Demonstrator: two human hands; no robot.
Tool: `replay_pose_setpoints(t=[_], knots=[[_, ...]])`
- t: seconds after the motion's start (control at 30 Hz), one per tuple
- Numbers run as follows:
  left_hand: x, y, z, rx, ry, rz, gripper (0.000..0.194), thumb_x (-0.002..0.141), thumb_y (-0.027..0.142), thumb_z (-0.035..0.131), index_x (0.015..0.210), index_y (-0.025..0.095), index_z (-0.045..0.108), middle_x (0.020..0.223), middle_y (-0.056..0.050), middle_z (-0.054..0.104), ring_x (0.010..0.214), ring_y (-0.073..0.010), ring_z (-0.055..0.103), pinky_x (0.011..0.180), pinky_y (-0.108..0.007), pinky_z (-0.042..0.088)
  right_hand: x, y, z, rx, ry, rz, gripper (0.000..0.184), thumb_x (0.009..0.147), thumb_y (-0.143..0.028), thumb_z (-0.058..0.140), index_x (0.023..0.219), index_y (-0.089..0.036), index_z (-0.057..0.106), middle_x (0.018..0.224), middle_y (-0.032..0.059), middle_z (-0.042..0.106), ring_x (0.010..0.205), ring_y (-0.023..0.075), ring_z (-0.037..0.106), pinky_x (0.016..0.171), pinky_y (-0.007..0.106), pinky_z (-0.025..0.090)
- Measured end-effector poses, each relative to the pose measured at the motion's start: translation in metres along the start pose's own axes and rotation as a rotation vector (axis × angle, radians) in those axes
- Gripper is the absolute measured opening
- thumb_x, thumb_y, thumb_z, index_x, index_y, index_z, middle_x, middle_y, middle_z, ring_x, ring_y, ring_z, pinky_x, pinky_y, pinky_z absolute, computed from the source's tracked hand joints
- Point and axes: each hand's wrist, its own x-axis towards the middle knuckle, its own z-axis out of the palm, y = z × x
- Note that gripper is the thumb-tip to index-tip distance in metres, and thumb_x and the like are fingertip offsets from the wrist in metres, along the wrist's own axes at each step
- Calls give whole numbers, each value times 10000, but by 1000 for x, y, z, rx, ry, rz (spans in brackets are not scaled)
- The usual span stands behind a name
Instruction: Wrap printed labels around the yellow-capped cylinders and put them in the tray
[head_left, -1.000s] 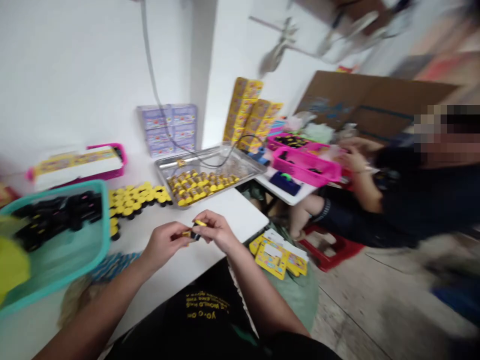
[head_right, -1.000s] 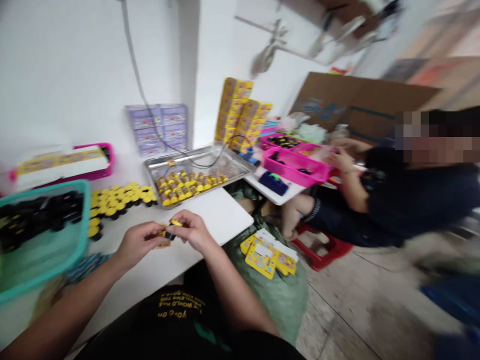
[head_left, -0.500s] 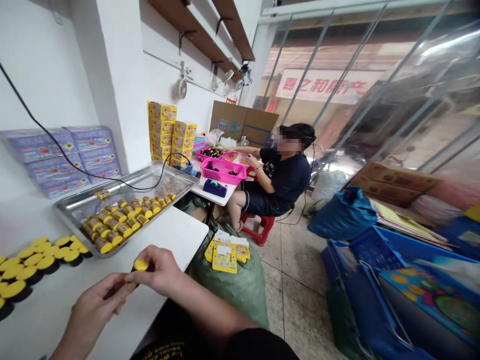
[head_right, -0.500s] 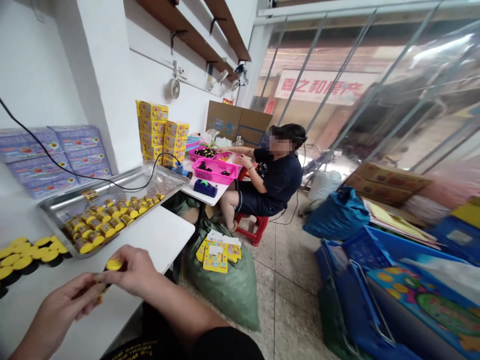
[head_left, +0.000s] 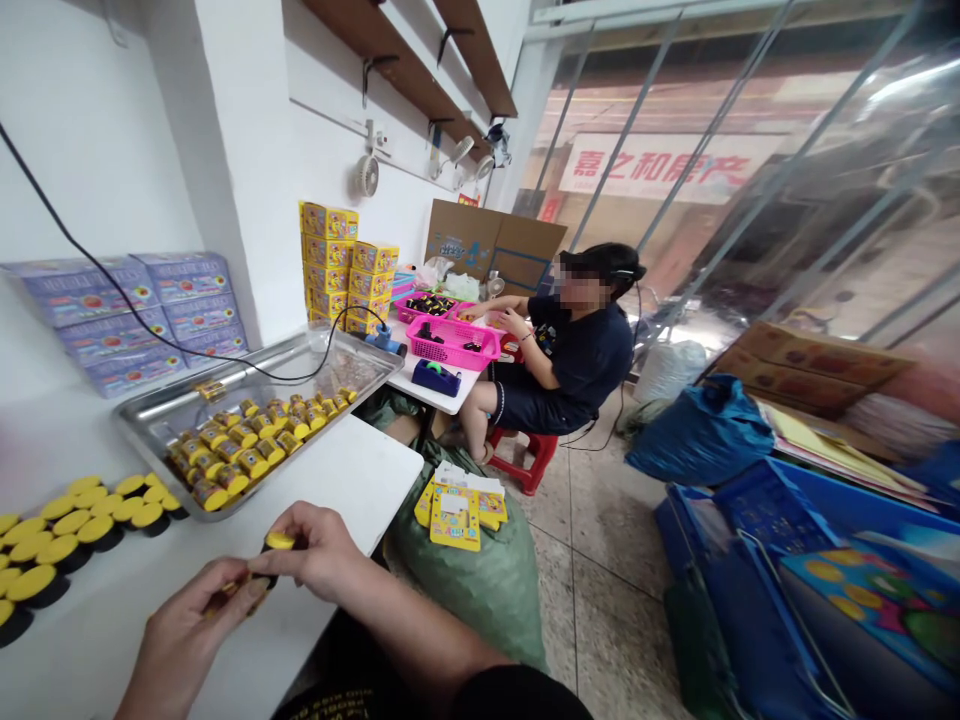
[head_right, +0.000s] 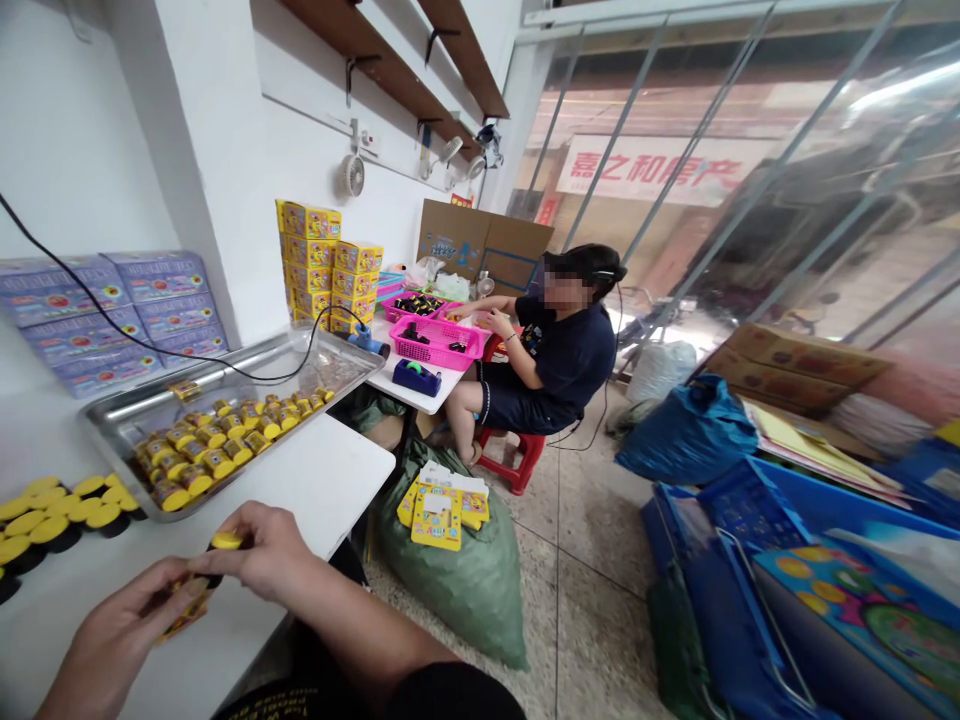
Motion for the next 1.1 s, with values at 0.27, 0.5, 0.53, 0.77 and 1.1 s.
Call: replay_pose_setpoints(t=[0.27,0.5,0.53,0.77,1.1], knots=[[-8,6,17,-468,-16,-114,335,642,417,797,780,134,682,758,-51,673,725,-174,610,681,-277,469,-1,-4,1,-84,-18,-59,468,545,-534,820,689,-184,544,546,-82,499,475,58,407,440,188,329],[-5,10,11,-700,-163,-259,343,664,415,781,776,116,655,708,-77,675,649,-201,657,639,-308,452,4,-9,1,20,-21,68,422,592,-491,803,680,-186,525,472,-75,520,339,56,376,311,188,263],[-5,10,9,-692,-175,-265,341,661,406,786,769,115,644,718,-84,682,654,-201,661,638,-304,449,3,-10,1,29,-20,72,422,594,-492,803,677,-186,525,470,-71,524,336,57,376,310,188,261],[-7,6,9,-696,-234,-245,362,699,436,761,759,129,578,699,-92,692,628,-187,658,658,-313,464,-7,-3,6,-44,107,-131,383,630,-447,805,764,-186,558,598,-54,555,449,65,446,398,194,359],[-5,-1,10,-696,-262,-266,401,715,469,744,807,120,567,738,-117,707,591,-186,663,590,-291,473,-2,-1,3,100,24,36,385,633,-478,787,720,-201,534,537,-52,553,366,59,378,347,206,246]])
